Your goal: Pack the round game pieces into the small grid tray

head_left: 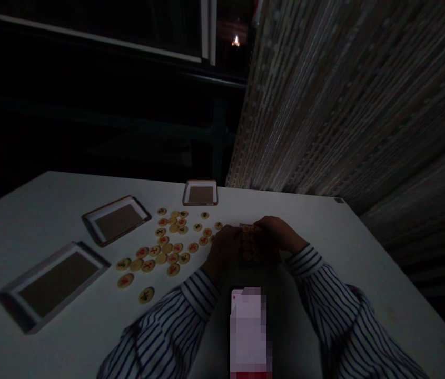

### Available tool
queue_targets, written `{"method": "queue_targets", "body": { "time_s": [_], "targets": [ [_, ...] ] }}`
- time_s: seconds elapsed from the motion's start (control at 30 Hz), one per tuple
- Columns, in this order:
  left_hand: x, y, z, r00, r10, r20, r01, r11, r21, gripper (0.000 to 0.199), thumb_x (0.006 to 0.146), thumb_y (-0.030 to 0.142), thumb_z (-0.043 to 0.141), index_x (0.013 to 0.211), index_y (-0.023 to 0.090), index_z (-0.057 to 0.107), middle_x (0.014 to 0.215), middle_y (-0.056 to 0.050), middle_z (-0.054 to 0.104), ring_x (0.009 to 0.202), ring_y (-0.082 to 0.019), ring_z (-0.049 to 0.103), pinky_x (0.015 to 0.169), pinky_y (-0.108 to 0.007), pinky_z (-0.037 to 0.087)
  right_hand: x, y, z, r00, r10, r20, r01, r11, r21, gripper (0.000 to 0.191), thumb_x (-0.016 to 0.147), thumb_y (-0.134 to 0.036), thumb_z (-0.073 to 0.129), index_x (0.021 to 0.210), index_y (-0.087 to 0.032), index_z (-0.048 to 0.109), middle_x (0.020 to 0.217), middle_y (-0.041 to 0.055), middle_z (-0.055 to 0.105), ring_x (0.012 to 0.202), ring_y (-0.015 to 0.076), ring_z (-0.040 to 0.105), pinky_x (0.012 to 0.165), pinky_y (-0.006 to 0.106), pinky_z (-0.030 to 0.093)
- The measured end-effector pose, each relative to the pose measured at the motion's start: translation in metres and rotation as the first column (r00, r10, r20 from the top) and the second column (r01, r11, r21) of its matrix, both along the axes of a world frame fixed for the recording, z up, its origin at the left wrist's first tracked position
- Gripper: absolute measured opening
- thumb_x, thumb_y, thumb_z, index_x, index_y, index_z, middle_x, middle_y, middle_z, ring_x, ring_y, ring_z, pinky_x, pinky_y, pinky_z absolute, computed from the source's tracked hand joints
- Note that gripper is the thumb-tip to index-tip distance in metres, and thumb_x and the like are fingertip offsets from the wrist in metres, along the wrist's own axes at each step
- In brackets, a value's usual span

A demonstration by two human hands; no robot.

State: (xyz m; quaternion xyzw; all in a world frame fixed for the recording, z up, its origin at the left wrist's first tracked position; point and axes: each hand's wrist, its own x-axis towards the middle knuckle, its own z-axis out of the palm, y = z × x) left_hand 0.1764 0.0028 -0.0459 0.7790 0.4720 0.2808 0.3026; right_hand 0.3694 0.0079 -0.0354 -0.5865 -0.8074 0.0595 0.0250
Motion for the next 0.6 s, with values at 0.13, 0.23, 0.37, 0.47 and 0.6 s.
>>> {"method": "queue_targets", "body": {
  "time_s": [0.13, 0.23, 0.37, 0.47, 0.6],
  "targets": [
    [-0.0007, 0.0011, -0.0022, 1.000, -0.012, -0.018, 0.013, 1.000, 0.014, 0.031, 0.081, 0.024, 0.038, 0.091, 0.017, 0.066, 0.085, -0.008, 0.065, 0.079, -0.017, 0.057, 0.072, -0.029, 0.042, -0.0010, -0.0005, 0.0012, 1.000, 0.014, 0.021, -0.014, 1.000, 0.000, 0.030, 0.079, -0.026, 0.049, 0.106, -0.019, 0.059, 0.100, 0.0073, 0.063, 0.091, 0.0179, 0.056, 0.077, 0.025, 0.039],
    [-0.0005, 0.0016, -0.0029, 0.999, -0.013, -0.032, 0.014, 1.000, 0.008, 0.032, 0.082, 0.024, 0.037, 0.090, 0.017, 0.066, 0.084, -0.007, 0.065, 0.077, -0.017, 0.057, 0.071, -0.029, 0.042, -0.0012, -0.0002, 0.0016, 0.999, 0.018, 0.040, -0.019, 1.000, 0.006, 0.030, 0.080, -0.028, 0.047, 0.106, -0.019, 0.059, 0.101, 0.0073, 0.063, 0.091, 0.0180, 0.056, 0.076, 0.025, 0.039],
    [0.0003, 0.0021, -0.0047, 0.998, -0.006, -0.057, 0.006, 1.000, 0.016, 0.032, 0.082, 0.024, 0.036, 0.089, 0.016, 0.066, 0.082, -0.007, 0.065, 0.075, -0.017, 0.057, 0.069, -0.029, 0.042, -0.0014, -0.0010, 0.0030, 0.998, 0.027, 0.063, -0.027, 1.000, 0.002, 0.030, 0.081, -0.030, 0.046, 0.107, -0.020, 0.059, 0.101, 0.0070, 0.063, 0.091, 0.0178, 0.057, 0.076, 0.025, 0.039],
    [0.0003, 0.0023, -0.0056, 0.998, 0.005, -0.067, -0.003, 1.000, 0.022, 0.031, 0.082, 0.023, 0.037, 0.093, 0.017, 0.065, 0.086, -0.007, 0.065, 0.077, -0.016, 0.057, 0.069, -0.028, 0.042, -0.0020, -0.0031, 0.0050, 0.997, 0.042, 0.065, -0.043, 0.999, 0.009, 0.030, 0.081, -0.028, 0.046, 0.107, -0.020, 0.059, 0.100, 0.0071, 0.063, 0.092, 0.0174, 0.057, 0.077, 0.025, 0.039],
    [0.0000, 0.0020, -0.0035, 0.995, -0.001, -0.101, 0.001, 1.000, 0.005, 0.030, 0.082, 0.023, 0.038, 0.094, 0.019, 0.065, 0.088, -0.007, 0.065, 0.079, -0.016, 0.057, 0.071, -0.027, 0.041, -0.0030, -0.0048, 0.0071, 0.996, 0.040, 0.083, -0.040, 0.999, -0.003, 0.029, 0.081, -0.026, 0.046, 0.107, -0.021, 0.059, 0.098, 0.0063, 0.064, 0.090, 0.0171, 0.057, 0.077, 0.025, 0.039]
  ]
}}
